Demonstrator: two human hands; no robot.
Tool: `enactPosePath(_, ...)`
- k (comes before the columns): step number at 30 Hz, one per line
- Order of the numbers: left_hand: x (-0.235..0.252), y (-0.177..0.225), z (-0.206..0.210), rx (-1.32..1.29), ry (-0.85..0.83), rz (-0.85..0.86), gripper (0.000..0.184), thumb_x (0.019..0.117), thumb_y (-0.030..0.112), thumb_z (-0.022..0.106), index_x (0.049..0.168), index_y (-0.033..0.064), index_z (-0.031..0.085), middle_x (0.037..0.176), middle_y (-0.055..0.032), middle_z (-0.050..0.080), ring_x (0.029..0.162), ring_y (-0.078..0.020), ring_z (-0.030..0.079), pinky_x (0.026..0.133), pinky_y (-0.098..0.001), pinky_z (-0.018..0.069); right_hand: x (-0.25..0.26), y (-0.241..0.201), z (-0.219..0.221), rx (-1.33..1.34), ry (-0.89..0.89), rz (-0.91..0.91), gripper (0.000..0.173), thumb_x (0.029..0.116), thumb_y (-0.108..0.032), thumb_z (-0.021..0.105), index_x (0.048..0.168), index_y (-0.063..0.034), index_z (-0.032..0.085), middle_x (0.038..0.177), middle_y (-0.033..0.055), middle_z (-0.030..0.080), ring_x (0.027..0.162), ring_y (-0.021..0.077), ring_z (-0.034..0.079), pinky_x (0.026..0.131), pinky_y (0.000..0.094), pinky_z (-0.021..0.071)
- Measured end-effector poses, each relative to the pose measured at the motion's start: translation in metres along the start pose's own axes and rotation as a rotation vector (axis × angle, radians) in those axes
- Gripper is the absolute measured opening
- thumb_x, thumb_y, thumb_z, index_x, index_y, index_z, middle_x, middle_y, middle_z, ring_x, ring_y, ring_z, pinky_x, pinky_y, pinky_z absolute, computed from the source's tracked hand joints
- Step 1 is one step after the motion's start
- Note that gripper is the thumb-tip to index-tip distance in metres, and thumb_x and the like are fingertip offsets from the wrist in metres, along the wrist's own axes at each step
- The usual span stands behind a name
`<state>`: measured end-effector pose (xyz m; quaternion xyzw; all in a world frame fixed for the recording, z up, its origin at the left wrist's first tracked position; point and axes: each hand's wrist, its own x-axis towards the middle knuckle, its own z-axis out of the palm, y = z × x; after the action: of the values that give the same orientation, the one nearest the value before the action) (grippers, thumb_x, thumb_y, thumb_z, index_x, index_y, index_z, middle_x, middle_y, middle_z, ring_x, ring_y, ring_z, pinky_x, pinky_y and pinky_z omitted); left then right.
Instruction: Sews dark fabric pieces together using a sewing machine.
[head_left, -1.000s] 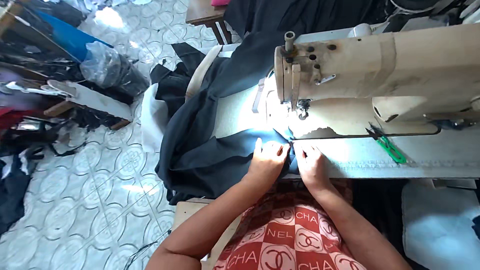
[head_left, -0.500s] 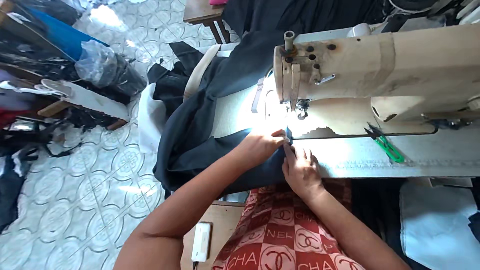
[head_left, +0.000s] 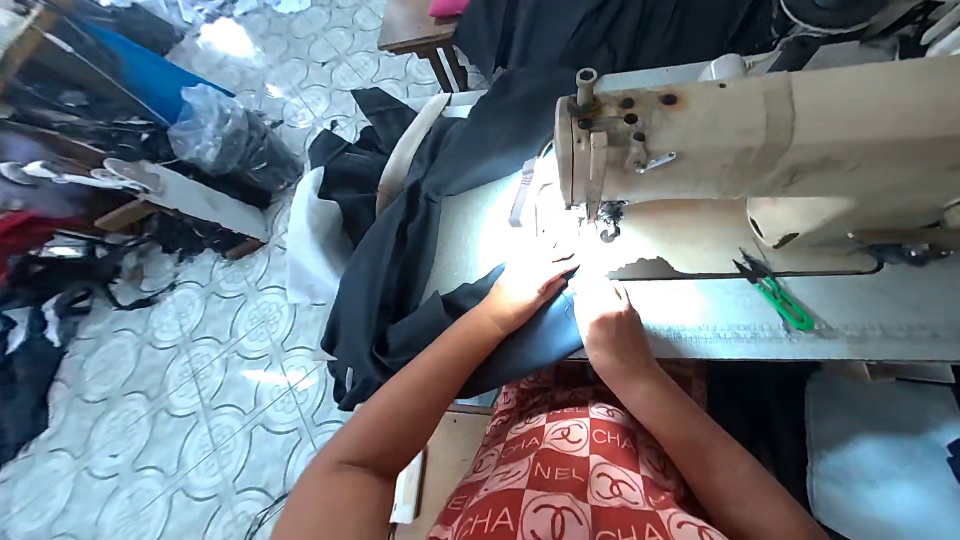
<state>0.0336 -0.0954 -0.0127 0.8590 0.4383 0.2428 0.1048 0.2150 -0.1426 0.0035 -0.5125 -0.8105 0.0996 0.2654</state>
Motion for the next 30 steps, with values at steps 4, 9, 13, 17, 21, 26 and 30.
enactPosePath(4, 0.031, 0.005, -0.031, 0.101, -0.323, -0.025, 0.021, 0.0979, 0.015, 0.065, 0.115, 0.0137, 0.077, 0.123, -0.0064, 0.072, 0.114, -0.0248, 0.067, 0.099, -0.0456, 0.0525, 0.015, 0.006, 0.01, 0.075, -0.025, 0.141, 0.022, 0.0974, -0.004, 0.06, 0.113, 0.007, 0.071, 0.11, 0.0243, 0.071, 0.104, 0.0375, 0.072, 0.091, 0.0479, 0.0588)
enactPosePath(9, 0.064, -0.02, -0.033, -0.06, -0.555, -0.011, 0.02, 0.0907, 0.013, 0.074, 0.11, 0.0104, 0.077, 0.116, -0.0122, 0.071, 0.111, -0.029, 0.067, 0.097, -0.0511, 0.0512, 0.021, 0.011, 0.018, 0.093, -0.005, 0.211, 0.025, 0.0965, -0.016, 0.067, 0.105, 0.0072, 0.068, 0.108, 0.0255, 0.068, 0.091, 0.0369, 0.073, 0.077, 0.0476, 0.0617)
enactPosePath(13, 0.053, -0.046, -0.03, -0.34, -0.436, -0.01, 0.024, 0.0881, 0.009, 0.075, 0.112, 0.0041, 0.077, 0.117, -0.0125, 0.073, 0.116, -0.023, 0.067, 0.104, -0.0424, 0.0494, 0.024, 0.014, 0.019, 0.168, -0.072, 0.268, 0.043, 0.0951, -0.028, 0.07, 0.121, 0.0064, 0.067, 0.12, 0.0268, 0.066, 0.099, 0.0373, 0.072, 0.083, 0.0492, 0.0599)
enactPosePath(17, 0.045, -0.057, -0.032, -0.361, -0.37, 0.061, 0.022, 0.0895, 0.012, 0.073, 0.11, 0.0056, 0.077, 0.114, -0.0091, 0.074, 0.112, -0.0185, 0.068, 0.102, -0.0384, 0.0504, 0.026, 0.016, 0.021, 0.208, -0.067, 0.268, 0.051, 0.0925, -0.034, 0.074, 0.124, 0.005, 0.066, 0.122, 0.0255, 0.066, 0.106, 0.036, 0.07, 0.09, 0.0476, 0.0582)
enactPosePath(21, 0.047, -0.058, -0.026, -0.323, -0.358, 0.07, 0.018, 0.0927, 0.009, 0.069, 0.107, 0.0056, 0.078, 0.112, -0.0089, 0.075, 0.11, -0.019, 0.068, 0.101, -0.0382, 0.0506, 0.028, 0.017, 0.021, 0.208, -0.093, 0.261, 0.054, 0.0919, -0.036, 0.074, 0.126, 0.0047, 0.066, 0.123, 0.025, 0.066, 0.11, 0.0355, 0.069, 0.094, 0.0476, 0.0569)
enactPosePath(26, 0.047, -0.062, -0.012, -0.233, -0.202, 0.149, 0.015, 0.0949, 0.016, 0.069, 0.104, 0.0128, 0.079, 0.105, -0.0028, 0.077, 0.102, -0.0143, 0.071, 0.096, -0.0374, 0.0527, 0.033, 0.019, 0.017, 0.062, -0.028, 0.222, 0.042, 0.0895, -0.029, 0.073, 0.122, -0.0018, 0.07, 0.116, 0.0193, 0.072, 0.103, 0.0348, 0.072, 0.083, 0.0514, 0.0595)
enactPosePath(30, 0.05, -0.051, -0.012, -0.19, -0.103, 0.135, 0.011, 0.0953, 0.017, 0.07, 0.099, 0.0112, 0.079, 0.098, -0.0052, 0.076, 0.096, -0.0166, 0.071, 0.093, -0.0382, 0.0539, 0.04, 0.025, 0.008, 0.032, -0.062, 0.229, 0.022, 0.093, -0.022, 0.07, 0.098, -0.0014, 0.075, 0.095, 0.0174, 0.073, 0.088, 0.0344, 0.073, 0.072, 0.052, 0.0594)
